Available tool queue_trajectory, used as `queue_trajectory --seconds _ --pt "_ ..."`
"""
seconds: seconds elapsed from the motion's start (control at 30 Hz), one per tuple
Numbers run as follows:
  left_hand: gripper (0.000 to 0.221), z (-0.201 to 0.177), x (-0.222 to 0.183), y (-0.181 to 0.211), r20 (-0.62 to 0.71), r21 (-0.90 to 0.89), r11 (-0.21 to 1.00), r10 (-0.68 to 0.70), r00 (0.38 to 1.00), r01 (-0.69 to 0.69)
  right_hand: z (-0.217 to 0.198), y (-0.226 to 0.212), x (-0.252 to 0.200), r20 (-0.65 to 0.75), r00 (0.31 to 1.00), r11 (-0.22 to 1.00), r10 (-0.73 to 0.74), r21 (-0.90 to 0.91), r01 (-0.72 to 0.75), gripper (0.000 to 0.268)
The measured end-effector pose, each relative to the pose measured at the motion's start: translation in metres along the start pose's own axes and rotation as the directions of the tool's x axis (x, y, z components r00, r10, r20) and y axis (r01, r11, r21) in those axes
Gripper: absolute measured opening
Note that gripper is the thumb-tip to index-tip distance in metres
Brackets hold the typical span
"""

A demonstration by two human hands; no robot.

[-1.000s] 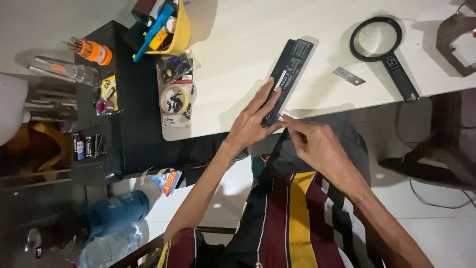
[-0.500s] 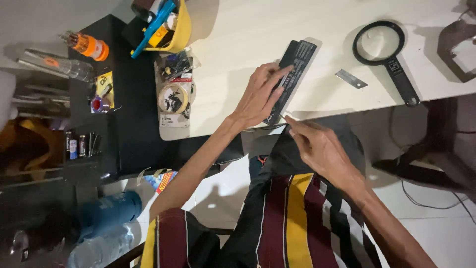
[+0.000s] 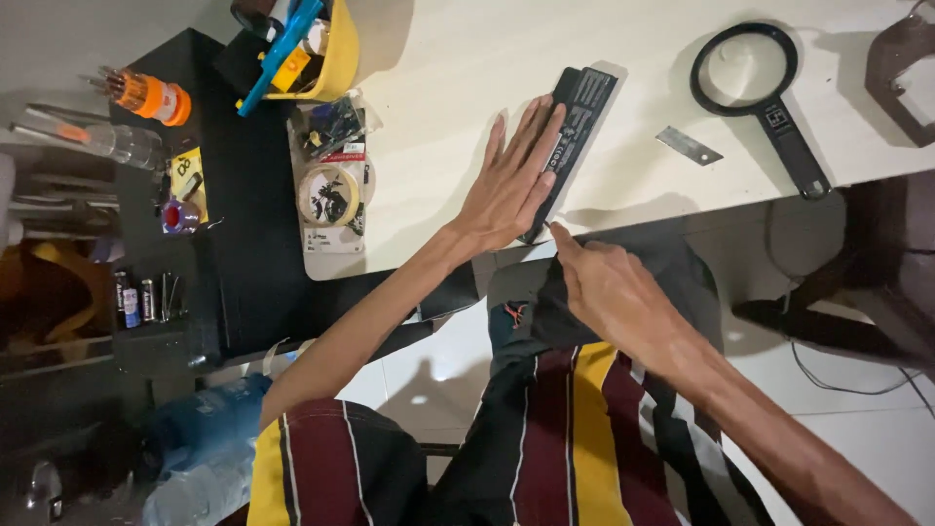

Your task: Carefully prying open the edges of a laptop battery case using a small flathead screwdriver to access internal components.

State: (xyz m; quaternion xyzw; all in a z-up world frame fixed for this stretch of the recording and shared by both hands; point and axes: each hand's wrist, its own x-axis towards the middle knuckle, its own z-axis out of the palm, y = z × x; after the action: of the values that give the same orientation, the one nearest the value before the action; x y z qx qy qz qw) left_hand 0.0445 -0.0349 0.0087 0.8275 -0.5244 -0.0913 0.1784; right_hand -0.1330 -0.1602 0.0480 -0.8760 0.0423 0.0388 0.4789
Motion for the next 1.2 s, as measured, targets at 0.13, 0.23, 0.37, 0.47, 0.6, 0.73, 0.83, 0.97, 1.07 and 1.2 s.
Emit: queue_trajectory --seconds 0.13,0.23,0.37,0.47,0.6,0.73,0.83,0.97,1.07,1.2 --pt "0.058 0.005 -0.002 -0.005 -0.024 -0.023 0.999 0.046 0.999 -0.046 -0.019 -0.016 0.017 0.305 0.913 0.952 0.272 -0.221 -0.209 0.065" --pt "0.059 0.008 -0.003 -0.008 -0.044 0.007 0.999 0.037 0.998 -0.037 -0.016 -0.001 0.022 0.309 0.906 0.947 0.289 -0.228 -0.224 0.059" --pt "0.058 0.011 0.0 -0.012 -0.058 0.029 0.999 0.035 0.998 -0.034 -0.014 0.024 0.019 0.183 0.983 0.996 -0.02 0.088 0.004 0.029" --pt "0.058 0.011 0.0 -0.009 -0.056 0.003 1.0 0.03 0.998 -0.029 -0.005 0.036 0.014 0.111 0.99 0.978 -0.082 0.201 0.058 0.026" --pt "0.059 0.011 0.0 -0.009 -0.055 0.03 0.999 0.024 0.998 -0.023 -0.013 -0.002 0.015 0.327 0.933 0.948 0.152 -0.316 -0.043 0.087" --pt "0.059 0.012 0.001 -0.008 -0.049 0.025 1.0 0.02 0.999 -0.019 -0.021 -0.011 0.019 0.333 0.926 0.942 0.179 -0.329 -0.064 0.084" --pt "0.058 0.014 0.001 -0.012 -0.06 0.024 1.0 0.017 0.998 -0.015 -0.025 -0.01 0.023 0.413 0.831 0.928 0.372 -0.136 -0.348 0.062" --pt "0.058 0.016 0.0 -0.011 -0.074 0.017 0.999 0.036 0.997 -0.034 -0.008 0.032 0.018 0.062 0.986 0.966 -0.156 0.216 0.14 0.02" --pt "0.058 0.009 0.002 -0.008 -0.06 0.004 1.0 0.021 0.998 -0.021 -0.009 0.036 0.015 0.086 0.991 0.969 -0.099 0.235 0.076 0.016" --pt "0.058 0.012 0.0 -0.008 -0.063 0.028 0.999 0.026 0.998 -0.024 -0.011 0.007 0.018 0.372 0.915 0.943 0.153 -0.331 -0.023 0.091"
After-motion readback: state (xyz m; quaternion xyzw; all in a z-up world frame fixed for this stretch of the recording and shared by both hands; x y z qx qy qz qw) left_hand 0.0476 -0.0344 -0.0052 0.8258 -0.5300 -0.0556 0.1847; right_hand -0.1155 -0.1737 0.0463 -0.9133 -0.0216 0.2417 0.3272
